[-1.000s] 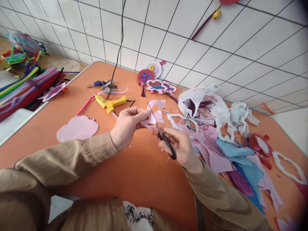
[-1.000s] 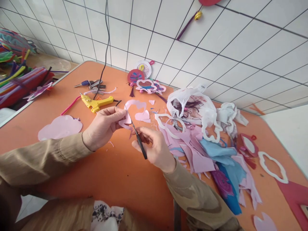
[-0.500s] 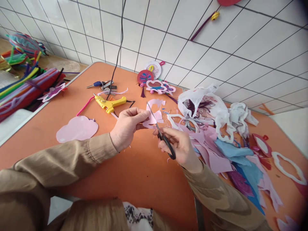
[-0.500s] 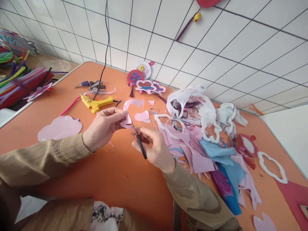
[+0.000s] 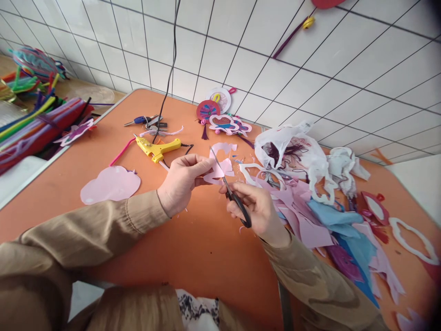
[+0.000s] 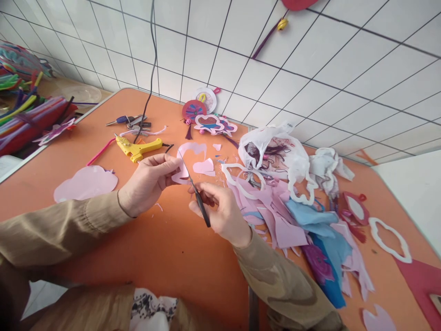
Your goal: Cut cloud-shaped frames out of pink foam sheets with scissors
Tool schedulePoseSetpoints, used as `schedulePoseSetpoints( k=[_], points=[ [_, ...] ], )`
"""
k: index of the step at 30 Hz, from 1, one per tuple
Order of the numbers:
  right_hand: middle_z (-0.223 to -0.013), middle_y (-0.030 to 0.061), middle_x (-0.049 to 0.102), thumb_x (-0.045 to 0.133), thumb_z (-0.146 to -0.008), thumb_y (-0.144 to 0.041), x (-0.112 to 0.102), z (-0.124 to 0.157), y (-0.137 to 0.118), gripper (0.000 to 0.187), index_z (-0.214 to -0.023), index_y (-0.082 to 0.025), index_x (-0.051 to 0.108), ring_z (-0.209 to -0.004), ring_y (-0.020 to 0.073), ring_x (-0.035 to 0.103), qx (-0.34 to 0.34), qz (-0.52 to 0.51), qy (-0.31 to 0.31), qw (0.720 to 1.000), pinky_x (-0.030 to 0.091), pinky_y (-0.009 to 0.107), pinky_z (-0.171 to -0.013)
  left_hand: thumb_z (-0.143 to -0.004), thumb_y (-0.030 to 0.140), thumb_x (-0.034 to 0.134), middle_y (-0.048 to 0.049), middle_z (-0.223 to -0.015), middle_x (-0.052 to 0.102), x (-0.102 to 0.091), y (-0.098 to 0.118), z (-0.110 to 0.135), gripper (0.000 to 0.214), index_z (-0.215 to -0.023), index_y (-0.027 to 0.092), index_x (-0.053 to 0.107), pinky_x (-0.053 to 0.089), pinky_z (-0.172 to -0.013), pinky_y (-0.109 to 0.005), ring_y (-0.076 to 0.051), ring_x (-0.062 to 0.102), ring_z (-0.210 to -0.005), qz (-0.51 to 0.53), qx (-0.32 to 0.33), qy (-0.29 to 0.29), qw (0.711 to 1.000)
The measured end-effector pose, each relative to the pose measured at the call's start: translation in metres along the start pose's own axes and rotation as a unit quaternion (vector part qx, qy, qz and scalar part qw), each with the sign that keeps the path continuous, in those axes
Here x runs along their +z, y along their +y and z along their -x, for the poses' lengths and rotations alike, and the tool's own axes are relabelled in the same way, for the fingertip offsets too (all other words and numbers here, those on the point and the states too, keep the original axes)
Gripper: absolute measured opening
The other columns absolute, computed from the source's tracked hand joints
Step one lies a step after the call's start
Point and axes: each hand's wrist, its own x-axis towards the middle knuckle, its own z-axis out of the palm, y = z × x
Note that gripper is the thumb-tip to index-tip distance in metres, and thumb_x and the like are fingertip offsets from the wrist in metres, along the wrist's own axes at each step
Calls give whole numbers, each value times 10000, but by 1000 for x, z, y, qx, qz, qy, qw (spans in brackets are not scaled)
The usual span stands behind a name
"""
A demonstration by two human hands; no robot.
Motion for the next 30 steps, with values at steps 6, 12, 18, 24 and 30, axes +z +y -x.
schedulePoseSetpoints(
  k=[6, 12, 18, 24, 30],
  points=[
    [-604, -49, 518, 681, -814, -366, 0, 1, 1, 217, -915, -174, 697, -495, 97, 479, 6, 6, -1, 1000, 377, 258, -491, -744, 318, 869, -5, -646, 642, 0, 0, 1, 314, -639, 134, 638, 581, -684, -267, -109, 652, -603, -10, -6, 5, 1000],
    [-600, -49, 512, 681, -837, -396, -2, 2, 11, 248, -955, -180, 713, -487, 95, 470, 9, 3, 0, 1000, 373, 253, -486, -734, 324, 872, -10, -658, 654, 0, 0, 2, 317, -638, 139, 633, 566, -672, -252, -101, 644, -602, -8, -11, 7, 1000],
    [-594, -48, 517, 680, -829, -416, -1, 2, 9, 271, -950, -177, 718, -486, 96, 462, 13, 5, -8, 1000, 363, 259, -494, -734, 365, 874, -34, -669, 674, -1, 4, -2, 341, -632, 142, 638, 569, -623, -257, -118, 638, -607, -40, 0, 20, 999],
    [-587, -46, 520, 683, -821, -412, 0, 2, 4, 262, -929, -175, 710, -488, 99, 465, 17, 7, -7, 1000, 355, 265, -499, -739, 305, 828, -49, -658, 681, 0, 5, -3, 266, -627, 142, 649, 603, -622, -297, -131, 625, -598, -60, 22, 12, 998],
    [-619, -25, 567, 704, -831, -494, -3, 3, 12, 336, -964, -187, 719, -494, 110, 499, 14, -12, -10, 1000, 408, 259, -480, -719, 280, 812, -56, -675, 688, 0, 5, -3, 228, -638, 141, 651, 619, -649, -318, -147, 657, -619, -54, 5, 13, 998]
  ],
)
